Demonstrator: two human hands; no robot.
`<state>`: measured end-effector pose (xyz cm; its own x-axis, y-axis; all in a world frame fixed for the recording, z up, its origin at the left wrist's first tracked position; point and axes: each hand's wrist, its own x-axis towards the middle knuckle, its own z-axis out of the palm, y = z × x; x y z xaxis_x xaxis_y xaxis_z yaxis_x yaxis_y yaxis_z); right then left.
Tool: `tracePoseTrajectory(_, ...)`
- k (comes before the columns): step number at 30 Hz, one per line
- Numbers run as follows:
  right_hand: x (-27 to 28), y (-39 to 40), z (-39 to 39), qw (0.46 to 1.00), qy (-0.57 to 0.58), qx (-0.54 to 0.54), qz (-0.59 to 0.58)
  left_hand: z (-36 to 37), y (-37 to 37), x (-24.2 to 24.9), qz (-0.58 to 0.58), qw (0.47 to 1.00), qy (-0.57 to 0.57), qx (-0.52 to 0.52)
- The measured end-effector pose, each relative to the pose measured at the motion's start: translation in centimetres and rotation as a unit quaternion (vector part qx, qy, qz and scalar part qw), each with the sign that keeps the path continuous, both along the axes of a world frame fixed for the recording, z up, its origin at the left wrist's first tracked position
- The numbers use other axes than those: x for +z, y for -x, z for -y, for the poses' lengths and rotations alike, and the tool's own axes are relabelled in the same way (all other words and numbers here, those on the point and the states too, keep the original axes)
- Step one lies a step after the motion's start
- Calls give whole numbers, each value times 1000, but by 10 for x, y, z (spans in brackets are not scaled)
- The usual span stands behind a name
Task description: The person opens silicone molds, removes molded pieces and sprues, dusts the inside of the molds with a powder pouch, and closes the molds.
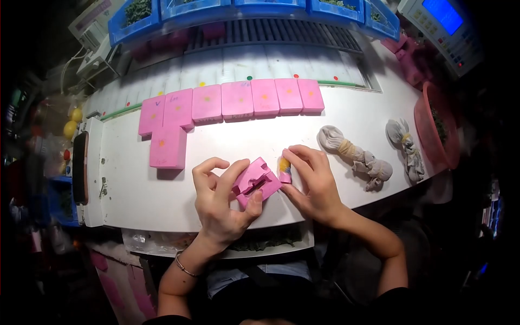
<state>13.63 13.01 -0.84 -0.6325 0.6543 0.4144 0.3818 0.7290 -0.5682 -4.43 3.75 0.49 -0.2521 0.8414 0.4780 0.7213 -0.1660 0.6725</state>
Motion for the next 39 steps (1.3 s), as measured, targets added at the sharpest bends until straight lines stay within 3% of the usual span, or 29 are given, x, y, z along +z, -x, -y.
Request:
tracePoseTrajectory(4, 6, -2, 1, 999, 36, -5, 0, -3, 2, 5, -19, 1000, -23, 8)
tracePoseTrajectory(12, 2, -2, 0, 987, 131, 52, -77, 1, -1, 25, -10, 996, 72, -47)
tracePoseTrajectory(21, 17, -12, -8, 985, 152, 59, 62, 9, 5, 20, 71, 990, 88, -84)
tracePoseTrajectory(25, 32, -9, -4, 986, 155, 57, -10, 11, 9, 27, 41, 992, 99, -71)
tracePoseTrajectory(27, 41, -6, -2, 984, 138, 79, -77, 7, 13, 26, 8, 997, -10, -71)
tracePoseTrajectory(30, 68, 2, 9, 990, 58, 96, -85, 3, 12, 45, 7, 993, -38, -111)
tracePoseTrajectory(34, 78, 14, 21, 987, -54, 105, -106, 5, -12, 72, 91, 986, 50, -131)
tracePoseTrajectory(39, 77, 21, 29, 987, -120, 77, -78, 5, -15, 63, 100, 986, 9, -136)
